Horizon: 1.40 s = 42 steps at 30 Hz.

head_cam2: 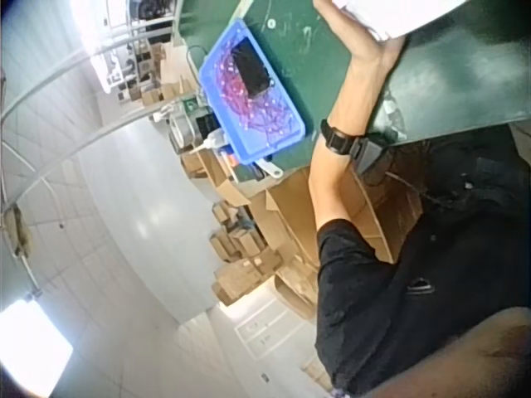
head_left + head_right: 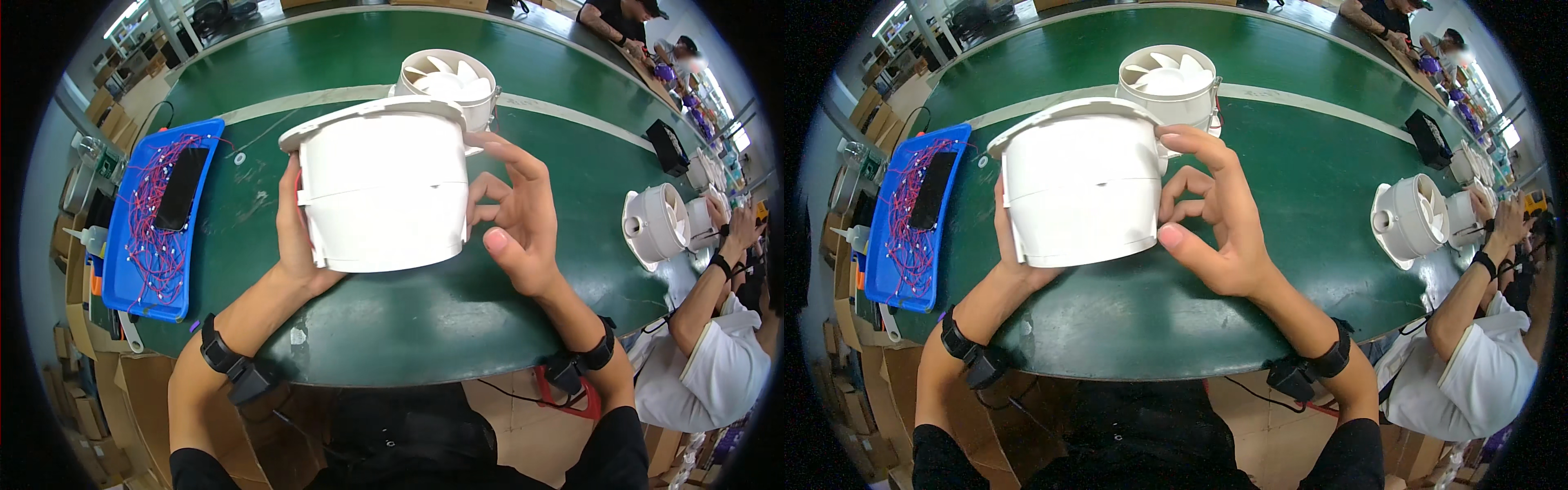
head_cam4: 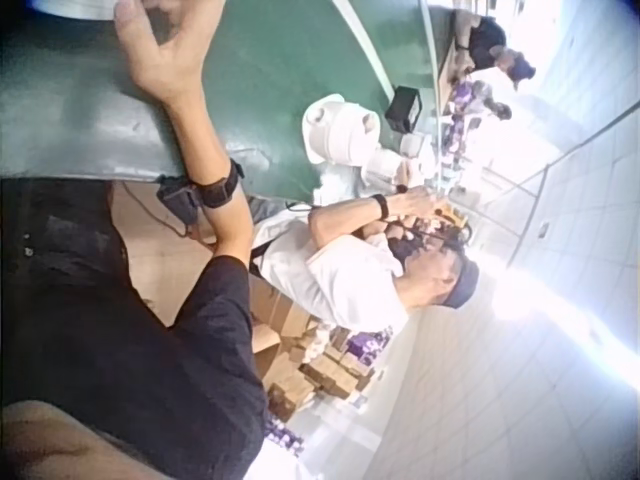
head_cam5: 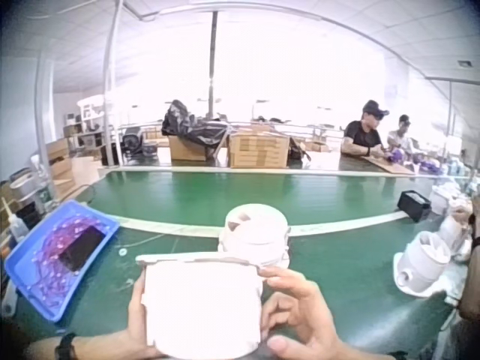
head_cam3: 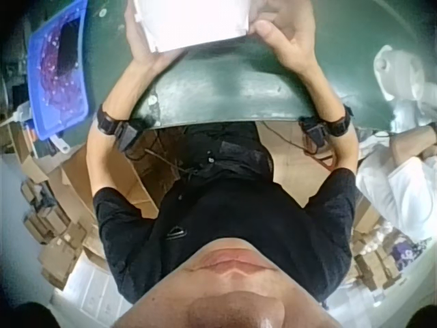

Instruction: The person assembles white plastic fan units by hand at a green workbench. They pick up fan housings and internal fan components, align them, and press them together to form complete units. The person then places the assembled units into a cardboard box.

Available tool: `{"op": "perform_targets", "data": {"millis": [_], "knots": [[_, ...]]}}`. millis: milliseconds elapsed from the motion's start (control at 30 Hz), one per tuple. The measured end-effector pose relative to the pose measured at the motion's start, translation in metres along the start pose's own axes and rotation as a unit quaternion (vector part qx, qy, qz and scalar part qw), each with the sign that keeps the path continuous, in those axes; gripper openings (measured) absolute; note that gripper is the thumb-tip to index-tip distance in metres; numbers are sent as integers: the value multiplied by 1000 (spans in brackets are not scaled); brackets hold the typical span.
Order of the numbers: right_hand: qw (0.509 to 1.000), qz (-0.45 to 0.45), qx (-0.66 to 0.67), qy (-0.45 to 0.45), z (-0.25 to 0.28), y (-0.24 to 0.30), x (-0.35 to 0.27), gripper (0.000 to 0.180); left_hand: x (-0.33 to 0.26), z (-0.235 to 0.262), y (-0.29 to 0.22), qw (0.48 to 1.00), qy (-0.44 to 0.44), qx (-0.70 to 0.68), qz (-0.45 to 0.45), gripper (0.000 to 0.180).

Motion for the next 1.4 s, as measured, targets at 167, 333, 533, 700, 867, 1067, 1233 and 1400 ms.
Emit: {"op": "perform_targets", "data": {"millis": [167,333,533,700,867,1067,1233,1400], "knots": [[996,35,-66,52,-4,7,0,57,-2,14,5,998,-19,-48,19,72],[988,50,-143,38,-3,8,-3,48,0,7,7,999,-6,-35,25,71],[984,57,-162,39,-4,10,-2,48,-1,3,3,1000,-7,-12,17,71],[975,74,-205,54,-6,10,1,56,-1,1,2,1000,-14,-4,8,71],[982,4,-183,34,-5,7,1,60,-5,4,-1,999,-36,8,-11,71],[993,-87,-76,-6,-1,-1,-1,73,-6,0,-2,995,-50,80,-37,71],[993,-112,-21,-10,-3,-4,-1,85,-8,-5,-2,992,-38,106,-48,73],[993,-121,-8,-9,-5,-7,-1,88,-10,-3,-2,992,15,116,-36,73]]}}
Point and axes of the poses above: each hand's wrist, its own x-axis towards the middle knuckle, its own z-axis out of the back of the hand, y = z × x, the point moved 2 cm from there along x, towards the middle knuckle, and after that the axes turned 1 degree about x, right-handed, at the moved point
